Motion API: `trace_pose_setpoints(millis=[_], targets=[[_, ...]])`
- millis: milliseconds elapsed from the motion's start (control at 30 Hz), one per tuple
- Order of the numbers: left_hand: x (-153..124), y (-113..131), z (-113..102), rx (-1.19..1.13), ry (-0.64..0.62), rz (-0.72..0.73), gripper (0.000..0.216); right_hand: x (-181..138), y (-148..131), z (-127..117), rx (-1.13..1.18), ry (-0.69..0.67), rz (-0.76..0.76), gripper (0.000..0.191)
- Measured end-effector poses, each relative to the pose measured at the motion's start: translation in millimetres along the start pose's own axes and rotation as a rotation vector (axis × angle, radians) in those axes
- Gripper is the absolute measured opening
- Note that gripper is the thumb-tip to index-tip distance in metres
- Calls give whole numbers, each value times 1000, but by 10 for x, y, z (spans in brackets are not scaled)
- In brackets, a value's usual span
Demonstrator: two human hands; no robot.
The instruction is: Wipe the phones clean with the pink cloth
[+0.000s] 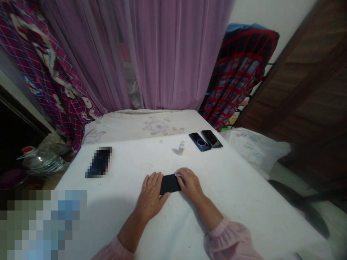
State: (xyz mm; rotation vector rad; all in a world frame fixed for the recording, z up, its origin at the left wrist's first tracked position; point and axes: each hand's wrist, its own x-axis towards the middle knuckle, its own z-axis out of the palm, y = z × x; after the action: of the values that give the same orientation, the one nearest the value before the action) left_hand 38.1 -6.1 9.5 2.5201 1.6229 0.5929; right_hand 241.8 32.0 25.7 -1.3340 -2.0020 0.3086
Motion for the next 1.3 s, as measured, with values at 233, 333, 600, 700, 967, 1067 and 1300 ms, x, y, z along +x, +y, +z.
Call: trace_pose_setpoints(millis=[233, 333, 600, 700, 967, 1067, 1300], targets=[[-7, -7, 10, 6, -5, -2, 60, -84, 64, -143, 153, -139, 9, 24], [-11, -7, 14, 7, 5, -2, 59, -24, 86, -173, 148, -181, 4, 25], [1, 3, -3, -2, -12, -7, 61, 114, 64, -80, -2, -154, 66, 16], [4, 3, -6, -3, -15, -11, 60, 105, 61, -62, -30, -130, 57, 15], [-3, -5, 7, 7, -7, -7, 61, 7, 82, -284, 194, -277, -49, 21], [-5, -7, 15, 4, 6, -6, 61, 0, 89, -315, 220, -319, -22, 21], [1, -6, 2, -6, -12, -8, 60, 113, 92, -229, 127, -248, -50, 16]])
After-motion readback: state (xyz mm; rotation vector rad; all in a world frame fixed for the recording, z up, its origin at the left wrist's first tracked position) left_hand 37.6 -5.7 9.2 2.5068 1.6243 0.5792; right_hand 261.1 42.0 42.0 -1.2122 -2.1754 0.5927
